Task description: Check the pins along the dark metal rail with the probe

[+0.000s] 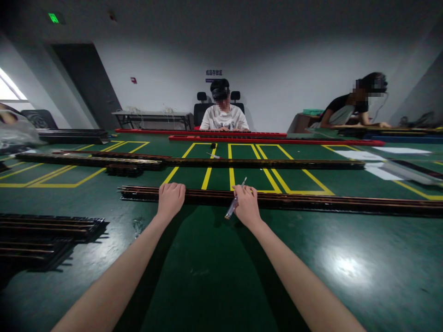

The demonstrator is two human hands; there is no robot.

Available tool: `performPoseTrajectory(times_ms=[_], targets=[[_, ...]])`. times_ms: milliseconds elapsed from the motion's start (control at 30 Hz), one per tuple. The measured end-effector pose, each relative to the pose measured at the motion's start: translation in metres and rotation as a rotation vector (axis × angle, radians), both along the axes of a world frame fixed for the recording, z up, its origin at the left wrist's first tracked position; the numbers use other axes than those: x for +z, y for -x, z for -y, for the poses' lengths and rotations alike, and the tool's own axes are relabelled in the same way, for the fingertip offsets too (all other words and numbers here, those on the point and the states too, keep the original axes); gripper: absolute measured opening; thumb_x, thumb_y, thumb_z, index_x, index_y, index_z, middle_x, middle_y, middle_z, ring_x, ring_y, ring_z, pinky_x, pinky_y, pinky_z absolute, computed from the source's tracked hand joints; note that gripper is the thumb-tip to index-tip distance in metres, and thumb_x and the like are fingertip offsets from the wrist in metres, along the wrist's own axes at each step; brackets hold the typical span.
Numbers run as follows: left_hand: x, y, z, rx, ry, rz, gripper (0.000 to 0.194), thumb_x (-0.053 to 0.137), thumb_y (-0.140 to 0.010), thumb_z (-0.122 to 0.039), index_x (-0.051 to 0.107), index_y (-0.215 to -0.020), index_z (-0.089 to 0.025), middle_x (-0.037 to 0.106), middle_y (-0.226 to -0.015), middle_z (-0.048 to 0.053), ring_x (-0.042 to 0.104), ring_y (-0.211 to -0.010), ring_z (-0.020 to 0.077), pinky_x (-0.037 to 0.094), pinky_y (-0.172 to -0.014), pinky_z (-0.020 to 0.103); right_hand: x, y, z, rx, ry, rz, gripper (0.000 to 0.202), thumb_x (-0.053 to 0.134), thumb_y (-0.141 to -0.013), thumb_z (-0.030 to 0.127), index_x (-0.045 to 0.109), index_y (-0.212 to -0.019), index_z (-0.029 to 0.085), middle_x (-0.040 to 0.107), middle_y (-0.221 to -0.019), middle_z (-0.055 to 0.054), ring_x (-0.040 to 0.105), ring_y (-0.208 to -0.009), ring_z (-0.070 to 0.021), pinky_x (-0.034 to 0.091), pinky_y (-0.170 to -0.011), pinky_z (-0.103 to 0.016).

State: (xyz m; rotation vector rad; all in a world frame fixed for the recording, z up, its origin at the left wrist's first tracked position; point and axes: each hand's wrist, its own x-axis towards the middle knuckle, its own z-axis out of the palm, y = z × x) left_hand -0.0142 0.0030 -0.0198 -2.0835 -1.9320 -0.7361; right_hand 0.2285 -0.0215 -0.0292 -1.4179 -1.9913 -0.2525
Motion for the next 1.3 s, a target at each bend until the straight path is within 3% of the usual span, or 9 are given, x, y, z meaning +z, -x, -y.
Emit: performPoseTrajectory(times_ms=[167,400,833,1300], targets=[[-0.0002,-0.0002,0.0002,0.004,-0.007,-0.008,0.048,0.023,-0.093,-0.030,0.068,-0.087,-0.015,0.070,-0.095,0.012,0.059,-0.095,0.0242,0.036,-0.096,0.044,-0.0002,0.0015,0.0003,0.080,-0.031,0.046,0.024,0.048,-0.066,0.006,0.049,-0.087,0.018,0.063,-0.090,-0.009,0.056,-0.088,-0.0248,0.034,-0.087,-0.039],[-0.0016,0.0004,-0.0006,0.000,0.010,0.019,0.049,0.022,-0.093,-0.032,0.068,-0.090,-0.014,0.069,-0.097,0.012,0.059,-0.096,0.0234,0.036,-0.097,0.044,-0.0025,0.0039,-0.0024,0.027,0.016,0.127,0.017,0.049,-0.077,0.019,0.050,-0.094,0.017,0.062,-0.087,-0.008,0.057,-0.086,-0.0247,0.034,-0.087,-0.041],[-0.0018,0.0006,-0.0002,-0.007,0.013,-0.002,0.050,0.020,-0.093,-0.031,0.067,-0.089,-0.016,0.069,-0.095,0.011,0.060,-0.095,0.0239,0.039,-0.094,0.044,-0.0010,0.0067,-0.0027,-0.009,0.024,0.189,0.007,0.050,-0.076,0.017,0.048,-0.083,0.019,0.064,-0.089,-0.009,0.057,-0.085,-0.0240,0.032,-0.088,-0.041],[-0.0011,0.0007,0.0003,0.001,0.005,-0.029,0.049,0.021,-0.093,-0.031,0.066,-0.085,-0.016,0.069,-0.094,0.012,0.060,-0.093,0.0241,0.040,-0.091,0.043,-0.0019,0.0065,-0.0034,0.004,0.016,0.181,0.009,0.050,-0.076,0.017,0.049,-0.085,0.017,0.064,-0.086,-0.010,0.056,-0.084,-0.0243,0.033,-0.087,-0.041]])
